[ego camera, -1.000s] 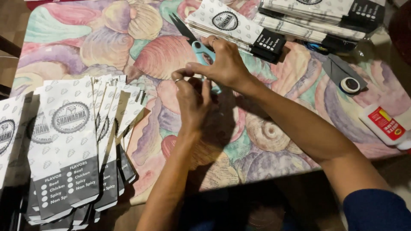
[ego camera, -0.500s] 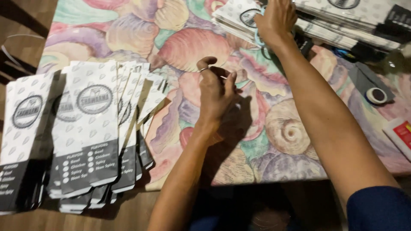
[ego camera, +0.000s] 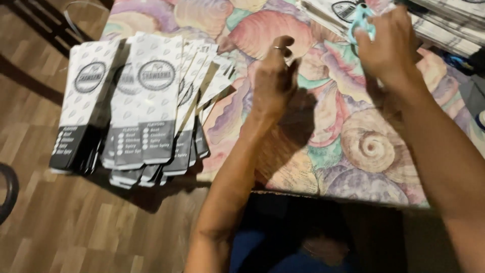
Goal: Applying glue to the edges of paper bags and stacking them for assembly.
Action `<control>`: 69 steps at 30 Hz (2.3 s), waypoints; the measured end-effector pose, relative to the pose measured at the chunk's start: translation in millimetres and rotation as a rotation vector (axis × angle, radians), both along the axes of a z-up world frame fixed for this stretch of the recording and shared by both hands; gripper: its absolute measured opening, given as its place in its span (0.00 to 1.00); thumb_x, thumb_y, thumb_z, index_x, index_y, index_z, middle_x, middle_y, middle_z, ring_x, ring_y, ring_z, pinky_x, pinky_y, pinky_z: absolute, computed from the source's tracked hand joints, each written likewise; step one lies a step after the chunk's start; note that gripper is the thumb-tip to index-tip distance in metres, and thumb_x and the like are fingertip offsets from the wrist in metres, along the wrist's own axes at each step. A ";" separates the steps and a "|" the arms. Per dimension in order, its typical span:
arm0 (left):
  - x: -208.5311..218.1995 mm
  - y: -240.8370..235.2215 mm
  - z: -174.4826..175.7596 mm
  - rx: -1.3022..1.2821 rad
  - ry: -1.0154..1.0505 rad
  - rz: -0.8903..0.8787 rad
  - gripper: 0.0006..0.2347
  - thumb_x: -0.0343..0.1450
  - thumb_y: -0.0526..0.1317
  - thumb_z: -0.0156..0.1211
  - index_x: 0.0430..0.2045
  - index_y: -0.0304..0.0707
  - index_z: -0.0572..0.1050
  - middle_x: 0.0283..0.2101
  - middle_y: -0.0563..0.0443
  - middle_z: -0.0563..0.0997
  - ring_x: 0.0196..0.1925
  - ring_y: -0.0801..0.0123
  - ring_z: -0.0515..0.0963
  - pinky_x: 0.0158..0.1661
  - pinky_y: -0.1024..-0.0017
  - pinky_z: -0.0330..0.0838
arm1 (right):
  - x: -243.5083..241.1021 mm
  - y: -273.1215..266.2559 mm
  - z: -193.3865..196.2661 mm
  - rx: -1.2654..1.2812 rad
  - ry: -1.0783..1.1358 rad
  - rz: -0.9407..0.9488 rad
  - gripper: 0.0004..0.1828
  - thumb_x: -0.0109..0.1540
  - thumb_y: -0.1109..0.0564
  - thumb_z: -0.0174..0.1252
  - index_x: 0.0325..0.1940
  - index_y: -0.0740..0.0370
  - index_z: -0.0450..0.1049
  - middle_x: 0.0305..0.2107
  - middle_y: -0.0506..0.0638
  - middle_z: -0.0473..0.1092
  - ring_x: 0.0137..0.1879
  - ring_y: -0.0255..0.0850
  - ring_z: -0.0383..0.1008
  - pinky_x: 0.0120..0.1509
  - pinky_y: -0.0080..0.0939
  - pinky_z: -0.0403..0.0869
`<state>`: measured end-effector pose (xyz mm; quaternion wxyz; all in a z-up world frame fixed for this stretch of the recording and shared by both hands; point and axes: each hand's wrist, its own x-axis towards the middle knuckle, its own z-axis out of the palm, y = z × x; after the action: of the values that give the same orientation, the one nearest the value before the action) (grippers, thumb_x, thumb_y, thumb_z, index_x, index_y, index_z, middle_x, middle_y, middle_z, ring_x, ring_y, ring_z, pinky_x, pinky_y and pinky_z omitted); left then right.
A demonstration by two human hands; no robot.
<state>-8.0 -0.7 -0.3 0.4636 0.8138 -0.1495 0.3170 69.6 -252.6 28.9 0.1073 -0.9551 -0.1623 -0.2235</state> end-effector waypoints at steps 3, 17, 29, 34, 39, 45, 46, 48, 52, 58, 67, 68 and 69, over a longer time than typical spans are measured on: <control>-53.3 48.3 31.1 0.215 -0.122 0.213 0.15 0.68 0.16 0.50 0.45 0.23 0.75 0.50 0.33 0.78 0.54 0.48 0.81 0.54 0.63 0.83 | -170.2 96.9 122.1 0.283 0.600 -0.190 0.21 0.70 0.59 0.47 0.66 0.71 0.63 0.66 0.64 0.57 0.62 0.55 0.64 0.68 0.57 0.65; -221.8 80.5 -9.7 0.694 -0.241 0.299 0.14 0.78 0.39 0.50 0.49 0.25 0.75 0.46 0.29 0.80 0.39 0.41 0.77 0.40 0.54 0.69 | -340.2 -74.7 -6.6 0.436 0.483 0.221 0.18 0.55 0.57 0.68 0.49 0.55 0.82 0.46 0.46 0.81 0.52 0.35 0.82 0.65 0.34 0.73; -287.7 -100.1 -258.9 0.574 0.795 -0.474 0.18 0.68 0.45 0.67 0.51 0.45 0.78 0.59 0.37 0.77 0.66 0.49 0.74 0.58 0.54 0.73 | -429.1 -68.9 -278.0 0.470 0.572 -0.160 0.16 0.55 0.42 0.70 0.40 0.51 0.86 0.18 0.54 0.71 0.28 0.51 0.76 0.34 0.47 0.73; -309.5 -81.8 -325.4 0.328 0.331 -0.422 0.24 0.62 0.53 0.76 0.46 0.37 0.80 0.41 0.37 0.83 0.56 0.45 0.81 0.47 0.55 0.80 | -443.2 -67.0 -315.7 0.429 0.580 -0.253 0.24 0.50 0.35 0.75 0.33 0.56 0.86 0.18 0.56 0.73 0.29 0.54 0.77 0.36 0.46 0.75; -283.0 -97.6 -306.4 -0.096 1.226 -0.509 0.20 0.62 0.40 0.79 0.43 0.35 0.76 0.46 0.35 0.80 0.61 0.45 0.77 0.54 0.61 0.79 | -430.7 -75.7 -310.7 0.587 0.530 -0.269 0.25 0.42 0.40 0.80 0.15 0.62 0.78 0.10 0.55 0.72 0.22 0.53 0.76 0.30 0.42 0.74; -283.2 -71.7 -360.3 0.107 0.525 -0.838 0.10 0.74 0.29 0.56 0.42 0.42 0.83 0.36 0.55 0.74 0.28 0.74 0.71 0.31 0.77 0.62 | -423.6 -88.1 -297.9 0.713 0.911 -0.432 0.12 0.54 0.51 0.72 0.38 0.58 0.89 0.33 0.46 0.85 0.31 0.32 0.83 0.37 0.34 0.79; -284.1 -74.0 -329.3 0.103 0.527 -0.825 0.10 0.74 0.29 0.56 0.42 0.42 0.83 0.36 0.55 0.74 0.28 0.74 0.71 0.31 0.77 0.62 | -430.6 -92.1 -300.6 0.707 0.918 -0.420 0.12 0.54 0.51 0.72 0.38 0.58 0.89 0.33 0.46 0.85 0.31 0.32 0.83 0.37 0.34 0.79; -275.3 -77.1 -266.1 -0.083 1.537 -0.479 0.08 0.62 0.40 0.69 0.22 0.52 0.72 0.25 0.57 0.75 0.23 0.76 0.69 0.25 0.72 0.60 | -429.3 -100.8 -305.9 0.701 0.938 -0.359 0.08 0.59 0.57 0.61 0.28 0.61 0.82 0.19 0.48 0.78 0.28 0.35 0.78 0.37 0.39 0.74; -266.6 -35.3 -185.8 0.313 0.437 -0.868 0.06 0.65 0.35 0.62 0.25 0.54 0.84 0.47 0.49 0.77 0.40 0.62 0.80 0.39 0.63 0.74 | -445.3 -139.2 -359.0 0.435 0.864 -0.345 0.09 0.53 0.53 0.66 0.28 0.57 0.75 0.22 0.48 0.80 0.30 0.38 0.83 0.40 0.45 0.75; -196.2 117.6 -60.0 1.180 0.845 -0.204 0.17 0.74 0.49 0.46 0.58 0.57 0.70 0.56 0.50 0.76 0.57 0.56 0.76 0.50 0.52 0.75 | -431.3 -94.0 -249.3 0.534 0.759 -0.330 0.09 0.60 0.56 0.63 0.43 0.57 0.82 0.43 0.45 0.79 0.39 0.32 0.86 0.48 0.30 0.81; -159.2 218.7 -0.8 0.924 0.429 0.369 0.22 0.78 0.41 0.45 0.68 0.27 0.62 0.71 0.23 0.60 0.71 0.26 0.55 0.61 0.31 0.51 | -405.6 -37.2 -131.1 0.557 0.741 0.071 0.12 0.59 0.53 0.66 0.46 0.52 0.84 0.45 0.42 0.83 0.53 0.33 0.84 0.61 0.35 0.74; -161.3 209.6 -4.3 0.906 0.477 0.398 0.23 0.78 0.43 0.41 0.70 0.33 0.59 0.74 0.28 0.57 0.73 0.27 0.52 0.62 0.31 0.49 | -402.6 -34.7 -120.5 0.553 0.718 0.164 0.12 0.59 0.52 0.66 0.46 0.53 0.83 0.45 0.43 0.83 0.51 0.34 0.85 0.59 0.35 0.76; -164.7 200.7 -8.0 0.889 0.527 0.425 0.24 0.79 0.45 0.37 0.73 0.39 0.56 0.76 0.33 0.55 0.74 0.28 0.49 0.63 0.30 0.47 | -401.1 -32.1 -110.2 0.550 0.695 0.255 0.12 0.59 0.52 0.66 0.46 0.54 0.83 0.44 0.44 0.83 0.50 0.35 0.86 0.57 0.35 0.77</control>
<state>-172.7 200.0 -8.4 0.0234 0.9949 0.0194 0.0957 -331.5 -284.7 -81.4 0.4313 -0.8819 -0.1676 0.0905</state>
